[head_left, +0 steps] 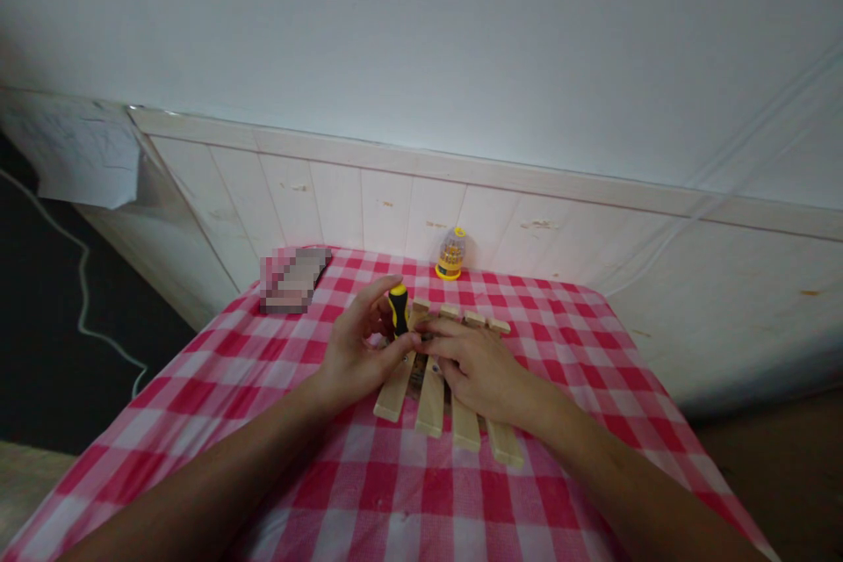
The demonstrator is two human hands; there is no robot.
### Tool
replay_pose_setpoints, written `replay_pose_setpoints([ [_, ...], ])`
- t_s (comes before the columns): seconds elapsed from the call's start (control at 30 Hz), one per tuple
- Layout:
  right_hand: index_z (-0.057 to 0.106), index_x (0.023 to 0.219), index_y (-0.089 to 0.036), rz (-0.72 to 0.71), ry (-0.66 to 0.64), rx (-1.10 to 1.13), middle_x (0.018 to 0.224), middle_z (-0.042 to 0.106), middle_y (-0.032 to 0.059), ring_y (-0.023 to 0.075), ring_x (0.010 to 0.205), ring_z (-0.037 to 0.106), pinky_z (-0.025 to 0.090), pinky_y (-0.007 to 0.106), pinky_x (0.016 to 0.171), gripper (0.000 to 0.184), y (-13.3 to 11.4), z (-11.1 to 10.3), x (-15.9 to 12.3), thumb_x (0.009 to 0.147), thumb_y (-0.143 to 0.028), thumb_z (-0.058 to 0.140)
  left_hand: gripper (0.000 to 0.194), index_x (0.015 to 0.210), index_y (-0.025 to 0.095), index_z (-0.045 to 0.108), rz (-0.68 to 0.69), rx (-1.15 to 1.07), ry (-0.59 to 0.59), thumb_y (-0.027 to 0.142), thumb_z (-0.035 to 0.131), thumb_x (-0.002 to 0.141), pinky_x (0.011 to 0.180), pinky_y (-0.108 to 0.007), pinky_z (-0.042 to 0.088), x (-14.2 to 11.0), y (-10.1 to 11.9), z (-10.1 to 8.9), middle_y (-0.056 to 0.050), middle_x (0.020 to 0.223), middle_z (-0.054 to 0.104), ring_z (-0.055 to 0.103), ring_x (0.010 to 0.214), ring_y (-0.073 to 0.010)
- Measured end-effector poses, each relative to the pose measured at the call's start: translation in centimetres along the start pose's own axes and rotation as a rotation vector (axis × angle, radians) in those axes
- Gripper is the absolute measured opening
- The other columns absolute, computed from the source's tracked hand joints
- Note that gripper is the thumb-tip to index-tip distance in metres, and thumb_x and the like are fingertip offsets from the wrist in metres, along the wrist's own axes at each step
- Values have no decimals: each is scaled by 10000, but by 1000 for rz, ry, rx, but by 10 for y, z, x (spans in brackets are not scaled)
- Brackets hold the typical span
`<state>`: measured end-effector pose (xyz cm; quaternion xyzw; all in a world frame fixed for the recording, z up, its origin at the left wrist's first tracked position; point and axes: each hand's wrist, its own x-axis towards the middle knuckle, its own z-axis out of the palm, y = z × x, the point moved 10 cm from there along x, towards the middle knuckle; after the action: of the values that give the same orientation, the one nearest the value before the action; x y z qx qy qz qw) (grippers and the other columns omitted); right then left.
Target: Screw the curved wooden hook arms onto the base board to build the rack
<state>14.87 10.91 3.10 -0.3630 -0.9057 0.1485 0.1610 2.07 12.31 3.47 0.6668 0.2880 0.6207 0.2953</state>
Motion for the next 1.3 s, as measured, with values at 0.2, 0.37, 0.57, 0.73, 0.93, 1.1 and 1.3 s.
replay_pose_setpoints([
  [0.2, 754, 1224, -280, -3, 4, -17, 1478, 630, 1, 227, 1313, 602, 514, 405, 1083, 443, -2, -2, 1, 954, -48, 491, 668, 1397, 293, 533, 38, 49, -3, 260, 860, 817, 579, -176, 489, 0, 0, -1, 45, 835, 648, 612, 663, -94],
  [0.37, 758, 1191, -279, -3, 13, -27, 1445, 652, -5, 222, 1285, 619, 522, 389, 1064, 405, 0, -1, 0, 965, -60, 504, 662, 1389, 285, 545, 20, 92, -6, 273, 869, 811, 571, -169, 485, 0, 0, -1, 49, 820, 636, 602, 645, -88],
  [0.57, 768, 1138, -243, 14, 6, -42, 1413, 667, 15, 229, 1254, 636, 515, 403, 1076, 368, 3, 3, -1, 950, -49, 517, 611, 1391, 278, 556, 144, 136, -37, 283, 834, 846, 572, -171, 500, -1, 11, 1, 47, 827, 623, 592, 654, -87],
  [0.73, 771, 1108, -244, 17, 17, -16, 1404, 670, 18, 222, 1244, 642, 501, 395, 1095, 354, 4, 3, -1, 943, -47, 528, 589, 1363, 270, 567, 207, 184, -84, 282, 838, 840, 587, -186, 515, -3, 13, 5, 28, 870, 643, 601, 671, -94],
  [0.93, 761, 1145, -266, -8, 14, -14, 1399, 673, 8, 228, 1266, 628, 524, 410, 1064, 392, 1, 1, 0, 957, -46, 498, 640, 1354, 284, 532, 65, 90, -45, 255, 867, 809, 576, -161, 492, 4, 3, -1, 52, 828, 638, 616, 666, -88],
  [1.1, 758, 1169, -278, -12, 19, -13, 1410, 668, -2, 229, 1281, 616, 513, 410, 1082, 405, 0, 0, -1, 959, -47, 500, 605, 1323, 270, 543, 45, 80, -21, 236, 859, 808, 572, -158, 483, 3, 0, -2, 48, 825, 656, 632, 662, -87],
  [1.3, 751, 1205, -299, 0, 1, 6, 1419, 659, -8, 226, 1299, 605, 503, 410, 1103, 439, 2, 2, -1, 951, -44, 500, 653, 1354, 285, 528, 35, 48, -6, 189, 857, 799, 564, -153, 478, 2, -3, -4, 59, 814, 637, 614, 654, -82],
])
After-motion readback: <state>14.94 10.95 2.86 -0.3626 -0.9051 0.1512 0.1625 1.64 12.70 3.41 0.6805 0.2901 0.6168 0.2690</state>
